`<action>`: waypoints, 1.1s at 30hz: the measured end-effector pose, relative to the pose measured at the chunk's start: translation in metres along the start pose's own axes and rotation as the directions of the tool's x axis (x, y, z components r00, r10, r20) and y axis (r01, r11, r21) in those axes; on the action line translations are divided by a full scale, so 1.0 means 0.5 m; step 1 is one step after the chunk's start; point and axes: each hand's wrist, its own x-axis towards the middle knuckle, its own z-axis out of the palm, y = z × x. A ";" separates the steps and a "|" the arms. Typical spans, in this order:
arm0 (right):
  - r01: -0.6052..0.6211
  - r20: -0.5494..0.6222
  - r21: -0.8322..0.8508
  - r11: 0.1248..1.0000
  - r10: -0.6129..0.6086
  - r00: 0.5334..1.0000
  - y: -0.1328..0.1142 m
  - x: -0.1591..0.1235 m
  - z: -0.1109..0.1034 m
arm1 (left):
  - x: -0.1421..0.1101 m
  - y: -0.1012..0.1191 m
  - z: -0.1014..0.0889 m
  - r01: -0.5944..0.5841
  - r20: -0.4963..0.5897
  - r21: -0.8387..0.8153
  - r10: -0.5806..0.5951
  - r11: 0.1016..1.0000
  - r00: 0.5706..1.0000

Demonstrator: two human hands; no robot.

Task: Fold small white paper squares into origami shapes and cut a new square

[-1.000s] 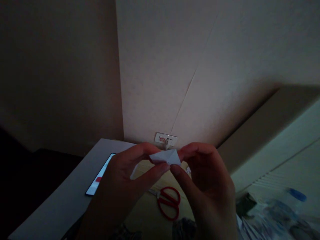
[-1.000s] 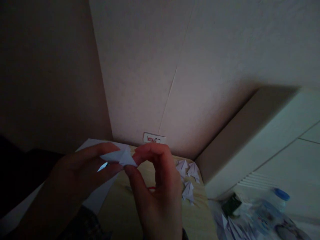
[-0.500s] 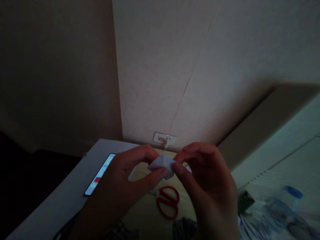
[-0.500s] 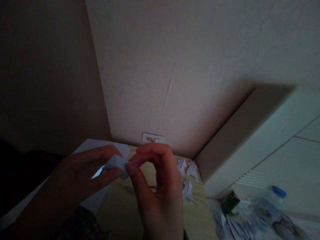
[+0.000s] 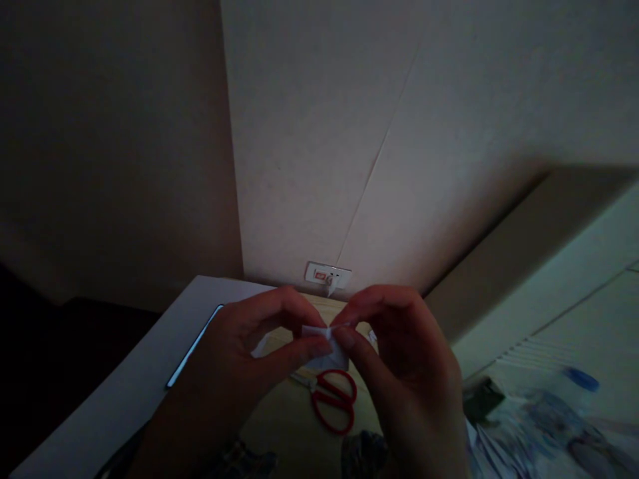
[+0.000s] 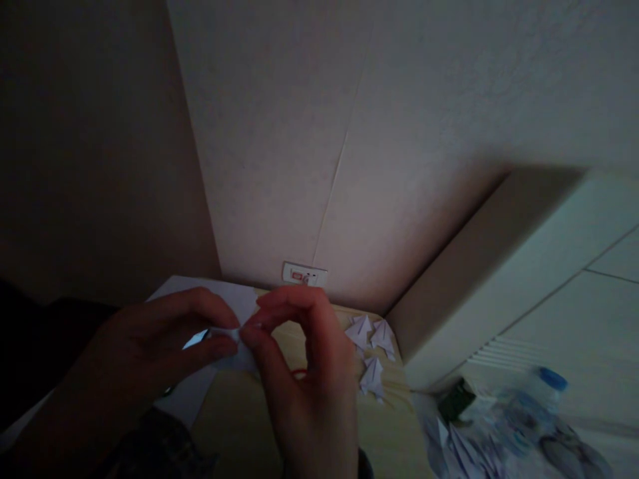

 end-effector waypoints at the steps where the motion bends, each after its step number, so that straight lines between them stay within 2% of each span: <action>1: 0.001 -0.001 0.007 1.000 -0.001 1.000 -0.001 0.001 0.000 | 0.000 -0.001 -0.001 -0.013 -0.003 0.007 0.013 1.000 1.000; 5: 0.013 -0.013 -0.042 0.999 -0.014 1.000 -0.007 0.001 -0.009 | -0.005 0.000 0.002 -0.048 -0.124 -0.023 0.045 0.999 0.991; 8: -0.018 0.075 -0.135 0.991 0.028 0.997 -0.010 -0.002 -0.020 | -0.009 0.003 0.009 -0.021 -0.255 -0.025 0.014 0.999 0.967; 11: -0.079 0.147 -0.191 0.978 0.108 0.983 -0.010 -0.001 -0.023 | -0.009 0.002 0.015 -0.042 -0.279 -0.037 0.030 0.998 0.960; 14: -0.089 0.139 -0.241 0.966 0.125 0.982 -0.008 0.001 -0.019 | -0.007 -0.003 0.020 -0.085 -0.306 -0.084 0.056 0.993 0.950; 19: -0.055 0.106 -0.278 0.959 0.088 0.990 -0.007 0.001 -0.023 | -0.006 -0.005 0.022 -0.055 -0.235 -0.125 0.024 0.991 0.972; 27: 0.083 0.124 -0.388 0.918 -0.037 0.992 -0.005 0.004 -0.028 | -0.006 -0.005 0.021 0.002 -0.217 -0.155 -0.036 0.988 0.976; 33: 0.127 0.171 -0.417 0.900 -0.060 0.983 -0.008 -0.001 -0.030 | -0.008 0.000 0.023 0.026 -0.212 -0.186 -0.066 0.982 0.975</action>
